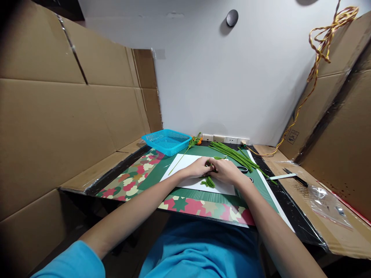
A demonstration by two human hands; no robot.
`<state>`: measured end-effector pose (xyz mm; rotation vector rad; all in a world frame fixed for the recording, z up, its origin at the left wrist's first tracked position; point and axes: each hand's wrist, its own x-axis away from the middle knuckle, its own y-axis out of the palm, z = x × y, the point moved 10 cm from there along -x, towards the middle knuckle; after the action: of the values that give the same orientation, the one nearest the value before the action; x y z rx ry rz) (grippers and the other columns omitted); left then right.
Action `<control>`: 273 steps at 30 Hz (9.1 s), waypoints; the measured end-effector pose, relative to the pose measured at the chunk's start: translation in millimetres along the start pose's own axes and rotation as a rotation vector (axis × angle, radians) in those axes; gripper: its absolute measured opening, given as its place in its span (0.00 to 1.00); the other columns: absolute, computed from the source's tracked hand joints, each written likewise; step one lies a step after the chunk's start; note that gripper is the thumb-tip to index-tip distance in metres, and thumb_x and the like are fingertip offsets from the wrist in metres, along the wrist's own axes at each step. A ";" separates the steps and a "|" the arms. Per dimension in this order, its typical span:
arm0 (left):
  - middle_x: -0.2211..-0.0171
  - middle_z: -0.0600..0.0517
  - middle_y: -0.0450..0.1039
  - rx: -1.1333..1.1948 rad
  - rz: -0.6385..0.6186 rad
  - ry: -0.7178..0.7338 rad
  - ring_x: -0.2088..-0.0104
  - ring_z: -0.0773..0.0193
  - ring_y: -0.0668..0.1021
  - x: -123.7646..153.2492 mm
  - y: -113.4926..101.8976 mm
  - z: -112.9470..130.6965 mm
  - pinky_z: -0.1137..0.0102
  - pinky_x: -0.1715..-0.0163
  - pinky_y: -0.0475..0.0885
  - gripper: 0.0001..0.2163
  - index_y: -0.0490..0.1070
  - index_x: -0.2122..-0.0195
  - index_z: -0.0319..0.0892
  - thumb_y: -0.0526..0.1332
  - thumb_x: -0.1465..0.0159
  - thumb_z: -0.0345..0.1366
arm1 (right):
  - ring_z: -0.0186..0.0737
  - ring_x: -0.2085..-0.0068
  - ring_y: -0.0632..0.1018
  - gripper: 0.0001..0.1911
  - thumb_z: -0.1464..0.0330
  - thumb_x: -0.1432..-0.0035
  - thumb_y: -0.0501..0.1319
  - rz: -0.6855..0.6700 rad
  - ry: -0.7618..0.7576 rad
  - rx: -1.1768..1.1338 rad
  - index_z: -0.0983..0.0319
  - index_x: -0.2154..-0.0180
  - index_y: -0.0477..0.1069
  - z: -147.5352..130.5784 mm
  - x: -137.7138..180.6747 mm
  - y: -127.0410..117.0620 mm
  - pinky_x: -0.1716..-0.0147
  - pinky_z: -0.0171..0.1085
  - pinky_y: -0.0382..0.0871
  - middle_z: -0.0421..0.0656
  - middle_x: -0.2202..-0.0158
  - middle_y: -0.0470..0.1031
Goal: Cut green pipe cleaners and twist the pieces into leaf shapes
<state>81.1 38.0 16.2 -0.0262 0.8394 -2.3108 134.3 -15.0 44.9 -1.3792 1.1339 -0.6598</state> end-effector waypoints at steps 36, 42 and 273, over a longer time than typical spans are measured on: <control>0.61 0.46 0.80 -0.038 0.007 0.032 0.62 0.59 0.79 1.5 -0.7 2.8 0.68 0.62 0.71 0.11 0.77 0.60 0.37 0.58 0.41 0.28 | 0.40 0.67 0.74 0.08 0.63 0.37 0.61 0.006 -0.010 0.006 0.58 0.57 0.68 0.3 -1.2 0.5 0.71 0.35 0.47 0.41 0.67 0.77; 0.61 0.47 0.80 -0.046 0.010 0.033 0.61 0.60 0.80 2.0 -1.4 4.8 0.68 0.61 0.71 0.10 0.77 0.60 0.37 0.58 0.41 0.28 | 0.41 0.67 0.75 0.09 0.63 0.36 0.61 -0.006 -0.002 0.003 0.58 0.56 0.69 -0.1 -0.8 0.9 0.71 0.35 0.48 0.43 0.66 0.77; 0.62 0.47 0.80 -0.198 0.001 0.024 0.62 0.60 0.79 7.0 -3.5 13.3 0.68 0.59 0.72 0.11 0.77 0.59 0.39 0.58 0.40 0.30 | 0.41 0.66 0.75 0.06 0.65 0.37 0.61 -0.015 -0.001 0.014 0.58 0.58 0.68 -2.2 0.7 -1.1 0.71 0.36 0.47 0.42 0.65 0.78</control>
<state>76.8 28.3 27.3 -0.0845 1.0774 -2.2227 132.9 -16.8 46.2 -1.3768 1.1173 -0.6767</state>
